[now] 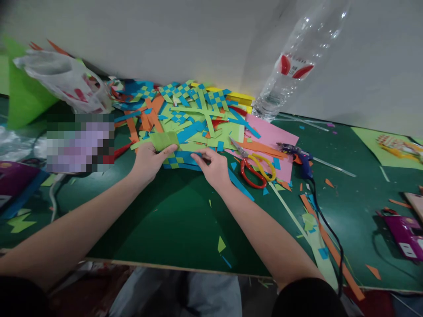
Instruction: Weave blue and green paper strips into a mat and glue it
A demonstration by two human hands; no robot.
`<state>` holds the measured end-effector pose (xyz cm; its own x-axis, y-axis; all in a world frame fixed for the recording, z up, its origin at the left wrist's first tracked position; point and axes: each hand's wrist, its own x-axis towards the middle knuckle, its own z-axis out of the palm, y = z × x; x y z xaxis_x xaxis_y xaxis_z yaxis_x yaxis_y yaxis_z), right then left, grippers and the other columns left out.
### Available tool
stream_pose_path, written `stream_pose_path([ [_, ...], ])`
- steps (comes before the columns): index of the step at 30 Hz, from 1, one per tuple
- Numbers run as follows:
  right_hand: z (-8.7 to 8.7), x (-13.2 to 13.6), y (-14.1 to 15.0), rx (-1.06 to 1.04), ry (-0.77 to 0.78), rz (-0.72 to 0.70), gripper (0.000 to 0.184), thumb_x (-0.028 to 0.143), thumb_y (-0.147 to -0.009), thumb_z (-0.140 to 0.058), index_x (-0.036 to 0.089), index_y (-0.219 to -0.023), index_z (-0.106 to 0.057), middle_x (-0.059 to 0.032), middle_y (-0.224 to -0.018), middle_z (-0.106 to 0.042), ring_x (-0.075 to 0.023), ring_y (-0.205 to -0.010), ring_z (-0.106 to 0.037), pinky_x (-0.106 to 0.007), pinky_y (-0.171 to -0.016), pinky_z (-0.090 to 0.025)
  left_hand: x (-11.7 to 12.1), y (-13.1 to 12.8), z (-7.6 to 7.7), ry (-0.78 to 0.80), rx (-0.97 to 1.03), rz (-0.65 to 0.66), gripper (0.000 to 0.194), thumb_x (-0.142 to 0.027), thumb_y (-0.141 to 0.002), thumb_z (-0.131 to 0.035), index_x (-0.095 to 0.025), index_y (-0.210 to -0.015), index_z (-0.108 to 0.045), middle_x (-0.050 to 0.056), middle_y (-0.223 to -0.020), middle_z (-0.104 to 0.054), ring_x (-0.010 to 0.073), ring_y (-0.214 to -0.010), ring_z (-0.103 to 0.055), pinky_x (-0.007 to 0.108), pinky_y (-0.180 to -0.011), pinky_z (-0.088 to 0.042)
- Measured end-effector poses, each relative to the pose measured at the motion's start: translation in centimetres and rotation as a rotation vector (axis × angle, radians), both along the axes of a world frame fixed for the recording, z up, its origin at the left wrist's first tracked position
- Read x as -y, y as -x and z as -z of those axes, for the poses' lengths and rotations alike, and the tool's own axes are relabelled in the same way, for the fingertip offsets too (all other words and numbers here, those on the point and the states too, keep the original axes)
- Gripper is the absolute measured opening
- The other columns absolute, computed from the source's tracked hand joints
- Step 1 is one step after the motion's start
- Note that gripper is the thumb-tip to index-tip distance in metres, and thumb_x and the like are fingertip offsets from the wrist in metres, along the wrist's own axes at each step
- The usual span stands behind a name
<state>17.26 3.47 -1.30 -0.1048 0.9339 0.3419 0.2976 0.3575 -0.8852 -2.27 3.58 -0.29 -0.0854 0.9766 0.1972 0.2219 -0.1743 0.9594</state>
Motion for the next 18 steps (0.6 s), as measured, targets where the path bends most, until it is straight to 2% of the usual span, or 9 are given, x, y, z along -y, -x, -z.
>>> stream_pose_path([
  [4, 0.0, -0.1, -0.1, 0.004, 0.01, 0.007, 0.034, 0.056, -0.081, -0.068, 0.022, -0.086, -0.071, -0.0008, -0.072, -0.07, -0.018, -0.069, -0.068, -0.031, -0.065, -0.054, -0.2, 0.0, 0.2, 0.017, 0.085, 0.018, 0.037, -0.05, -0.074, -0.076, -0.018, -0.092, -0.075, 0.007, -0.094, -0.076, 0.0242, -0.088, -0.07, 0.036, -0.075, -0.059],
  [8, -0.2, -0.2, -0.2, -0.003, -0.002, 0.059, 0.034, 0.055, -0.081, -0.067, 0.022, -0.085, -0.07, 0.0015, -0.062, -0.066, -0.0148, -0.057, -0.061, -0.029, -0.056, -0.05, -0.4, -0.1, 0.6, 0.025, 0.185, 0.048, 0.037, -0.05, -0.074, -0.075, -0.019, -0.094, -0.072, 0.005, -0.087, -0.073, 0.0206, -0.082, -0.068, 0.033, -0.071, -0.058],
  [13, -0.7, -0.2, -0.3, -0.047, 0.024, 0.081, 0.032, 0.052, -0.08, -0.067, 0.02, -0.083, -0.067, -0.0015, -0.072, -0.071, -0.0154, -0.064, -0.065, -0.028, -0.056, -0.051, -0.6, 0.1, 1.0, 0.046, 0.151, 0.038, 0.033, -0.053, -0.079, -0.07, -0.021, -0.078, -0.068, 0.001, -0.066, -0.062, 0.0156, -0.063, -0.06, 0.028, -0.055, -0.05],
  [15, -0.9, -0.1, -0.2, -0.059, 0.013, 0.058, 0.032, 0.051, -0.082, -0.066, 0.021, -0.09, -0.066, -0.0039, -0.083, -0.073, -0.0163, -0.071, -0.067, -0.028, -0.058, -0.052, -0.6, 0.1, 1.1, 0.045, 0.115, 0.038, 0.034, -0.054, -0.079, -0.069, -0.021, -0.073, -0.065, -0.001, -0.059, -0.056, 0.0143, -0.057, -0.056, 0.027, -0.05, -0.046],
  [18, -1.0, 0.1, -0.1, -0.106, -0.014, -0.021, 0.037, 0.048, -0.085, -0.064, 0.022, -0.112, -0.061, -0.0049, -0.093, -0.074, -0.0178, -0.085, -0.07, -0.031, -0.073, -0.055, -0.3, 0.0, 0.9, 0.03, 0.06, 0.053, 0.034, -0.053, -0.08, -0.07, -0.021, -0.069, -0.063, -0.001, -0.058, -0.055, 0.0149, -0.057, -0.056, 0.027, -0.05, -0.046],
])
